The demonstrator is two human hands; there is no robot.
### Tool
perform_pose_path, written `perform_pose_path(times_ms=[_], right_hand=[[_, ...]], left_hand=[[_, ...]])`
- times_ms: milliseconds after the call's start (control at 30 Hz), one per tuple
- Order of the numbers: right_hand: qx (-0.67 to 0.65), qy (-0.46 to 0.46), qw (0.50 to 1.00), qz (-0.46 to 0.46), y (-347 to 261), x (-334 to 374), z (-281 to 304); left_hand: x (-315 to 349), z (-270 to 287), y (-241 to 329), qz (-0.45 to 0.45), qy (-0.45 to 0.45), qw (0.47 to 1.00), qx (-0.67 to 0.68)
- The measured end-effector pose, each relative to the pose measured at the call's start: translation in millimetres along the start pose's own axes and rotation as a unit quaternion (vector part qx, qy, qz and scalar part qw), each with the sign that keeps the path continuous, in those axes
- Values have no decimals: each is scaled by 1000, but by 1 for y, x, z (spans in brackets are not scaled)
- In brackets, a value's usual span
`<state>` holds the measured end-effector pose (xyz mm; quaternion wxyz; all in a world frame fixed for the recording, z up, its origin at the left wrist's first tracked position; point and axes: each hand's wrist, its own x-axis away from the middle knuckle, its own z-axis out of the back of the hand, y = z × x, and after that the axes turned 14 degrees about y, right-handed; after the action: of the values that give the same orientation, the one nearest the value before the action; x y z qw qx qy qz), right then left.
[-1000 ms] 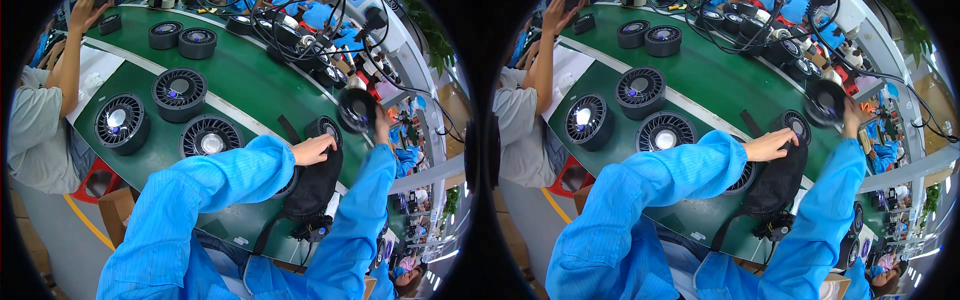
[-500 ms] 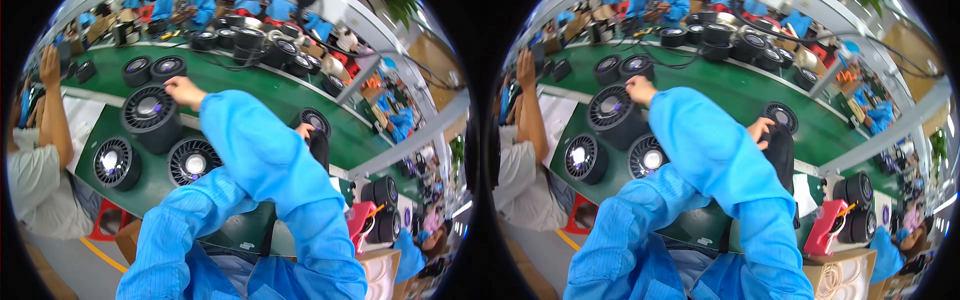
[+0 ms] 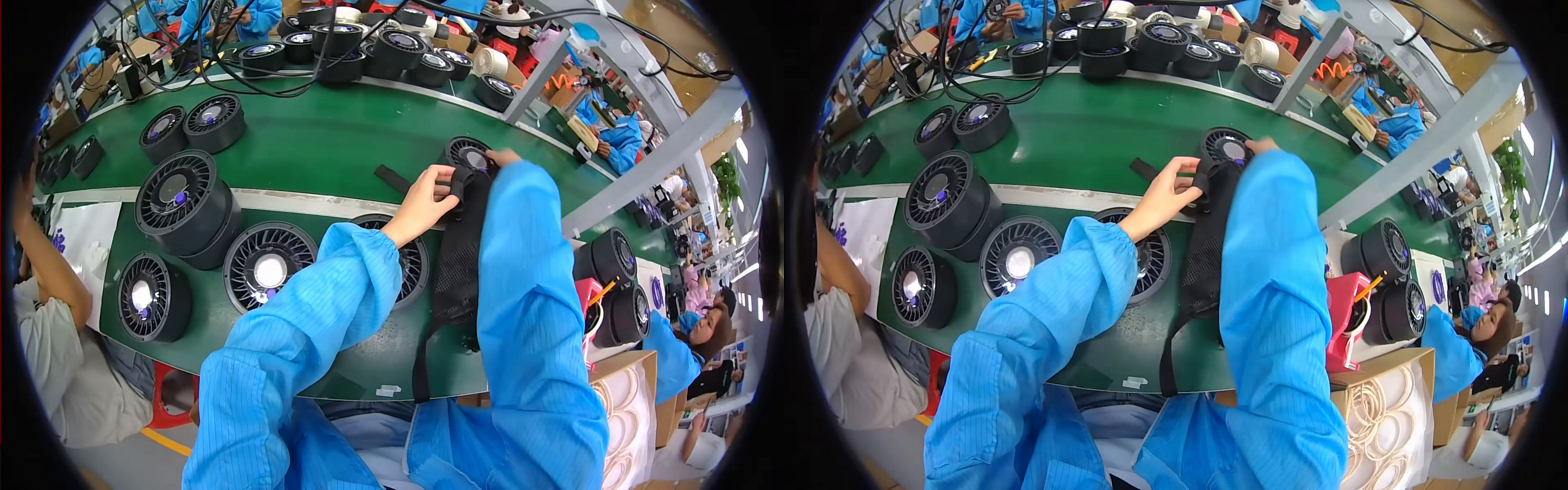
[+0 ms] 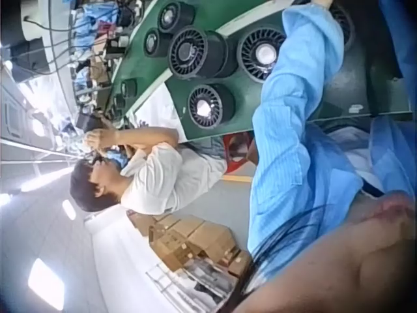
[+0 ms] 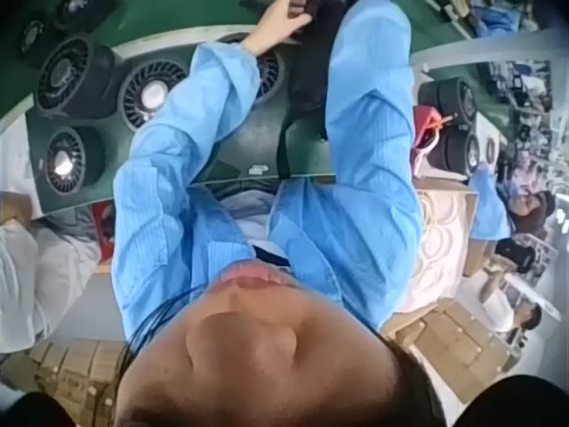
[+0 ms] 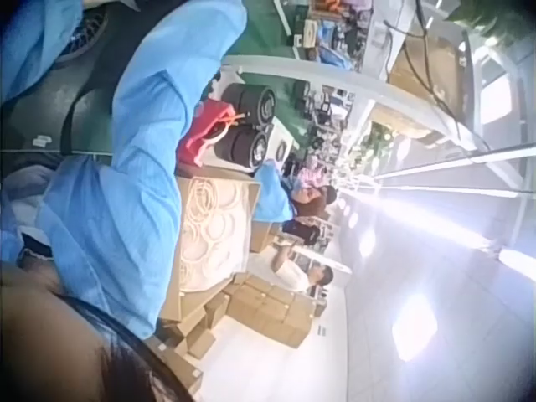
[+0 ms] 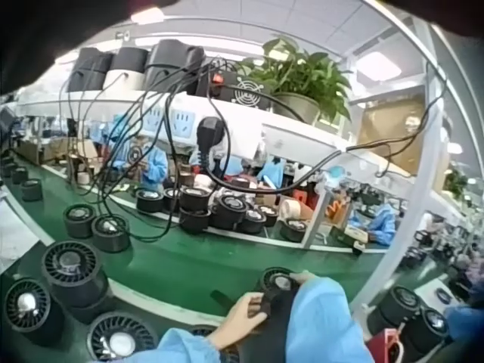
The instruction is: The person assembles circular electronic components and packs them into black mesh bags by hand.
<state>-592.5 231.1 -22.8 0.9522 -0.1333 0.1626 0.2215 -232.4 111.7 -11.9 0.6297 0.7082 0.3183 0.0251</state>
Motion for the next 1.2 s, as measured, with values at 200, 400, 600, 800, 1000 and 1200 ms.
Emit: perform_pose_path(times_ms=[200,400,600,800,1000,1200], right_hand=[[-512,-175,816,-202,-64,50,-41],[-491,-167,854,-50,-185,47,3],[-415,-398,817,32,-326,117,46],[-337,-527,774,94,-375,179,43],[-473,-341,739,338,-296,164,143],[-358,-103,879,299,-146,174,167]], left_hand=[[3,48,-12,104,98,988,57],[4,48,-10,116,56,992,19],[-1,43,-32,-24,67,996,-48],[3,42,-33,-25,32,999,-20],[1,49,-31,-4,61,998,-19],[1,40,6,-14,44,999,-4]])
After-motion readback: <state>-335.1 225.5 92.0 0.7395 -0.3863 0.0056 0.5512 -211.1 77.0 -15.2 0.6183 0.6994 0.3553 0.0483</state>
